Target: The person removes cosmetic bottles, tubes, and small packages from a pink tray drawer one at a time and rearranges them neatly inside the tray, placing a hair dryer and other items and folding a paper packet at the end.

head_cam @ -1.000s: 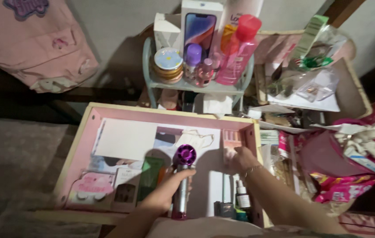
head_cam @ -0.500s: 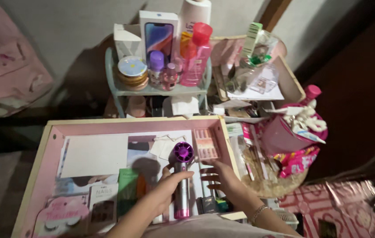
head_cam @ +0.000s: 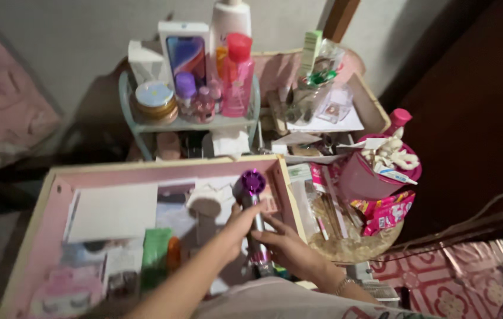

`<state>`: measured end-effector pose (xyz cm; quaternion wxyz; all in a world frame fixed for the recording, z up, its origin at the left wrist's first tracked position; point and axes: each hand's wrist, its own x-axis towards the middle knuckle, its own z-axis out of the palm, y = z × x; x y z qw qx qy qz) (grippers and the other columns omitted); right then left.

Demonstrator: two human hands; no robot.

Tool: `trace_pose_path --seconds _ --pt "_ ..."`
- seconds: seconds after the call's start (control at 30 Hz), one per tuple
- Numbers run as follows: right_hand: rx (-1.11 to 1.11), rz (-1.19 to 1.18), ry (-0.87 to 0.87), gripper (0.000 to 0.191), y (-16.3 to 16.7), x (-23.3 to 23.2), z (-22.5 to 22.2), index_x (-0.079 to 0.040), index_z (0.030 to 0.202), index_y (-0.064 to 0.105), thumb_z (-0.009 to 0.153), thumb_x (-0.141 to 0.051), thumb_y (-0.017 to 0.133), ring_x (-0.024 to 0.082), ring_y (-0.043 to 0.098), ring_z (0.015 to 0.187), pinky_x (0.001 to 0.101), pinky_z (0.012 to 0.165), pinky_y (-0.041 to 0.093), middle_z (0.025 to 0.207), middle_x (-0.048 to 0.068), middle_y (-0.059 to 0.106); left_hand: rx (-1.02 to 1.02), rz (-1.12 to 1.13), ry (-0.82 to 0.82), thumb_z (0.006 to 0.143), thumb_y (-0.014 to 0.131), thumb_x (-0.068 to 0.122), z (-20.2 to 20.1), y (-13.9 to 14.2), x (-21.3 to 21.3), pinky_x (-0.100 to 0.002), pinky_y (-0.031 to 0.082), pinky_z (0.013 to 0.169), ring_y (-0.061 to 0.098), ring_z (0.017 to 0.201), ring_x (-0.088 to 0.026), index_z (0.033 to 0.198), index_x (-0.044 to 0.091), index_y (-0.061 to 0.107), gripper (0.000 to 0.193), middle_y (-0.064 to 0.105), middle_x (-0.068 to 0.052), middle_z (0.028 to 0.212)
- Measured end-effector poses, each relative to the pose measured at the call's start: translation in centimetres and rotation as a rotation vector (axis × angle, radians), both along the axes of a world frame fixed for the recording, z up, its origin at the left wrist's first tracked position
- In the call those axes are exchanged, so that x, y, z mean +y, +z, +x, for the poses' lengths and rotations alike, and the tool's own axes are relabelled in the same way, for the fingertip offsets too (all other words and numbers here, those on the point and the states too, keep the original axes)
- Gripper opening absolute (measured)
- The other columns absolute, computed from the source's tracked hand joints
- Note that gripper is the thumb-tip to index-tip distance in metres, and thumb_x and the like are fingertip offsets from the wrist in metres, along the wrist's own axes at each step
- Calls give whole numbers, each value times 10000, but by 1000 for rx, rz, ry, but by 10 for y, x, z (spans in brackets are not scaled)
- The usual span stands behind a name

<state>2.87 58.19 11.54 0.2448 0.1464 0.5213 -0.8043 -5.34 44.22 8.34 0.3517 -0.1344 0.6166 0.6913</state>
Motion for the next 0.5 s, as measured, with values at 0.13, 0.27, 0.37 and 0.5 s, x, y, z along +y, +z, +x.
trace_pose_path --seconds 0.13,0.27,0.37,0.5 --pt "-36 19 -19 798 -19 20 -7 -99 1590 327 888 -120 706 183 690 995 404 827 582 1197 98 701 71 38 82 777 745 458 -1 -15 20 -480 508 1024 653 1117 -258 1333 124 484 699 648 -138 1234" --pt "-78 -64 2 684 -40 38 -8 -98 1533 408 896 -62 654 208 700 919 473 806 621 1112 112 678 -25 124 -12 817 721 526 -3 -47 28 -406 461 1019 661 1071 -218 1321 37 658 705 700 -163 1240" --pt "-131 -18 -20 625 -48 45 -17 -134 1487 465 886 -38 608 224 713 902 480 765 629 1082 94 686 74 -45 -17 810 657 490 -10 -72 15 -421 441 1070 596 1197 -205 1362 167 615 641 647 -61 1349" --pt "-81 208 -6 630 -53 51 -29 -142 1477 466 886 26 604 277 686 822 444 693 614 1055 134 683 181 -359 -76 858 696 490 -25 -95 -2 -397 349 1181 446 1426 -249 1515 161 452 775 475 -91 1550"
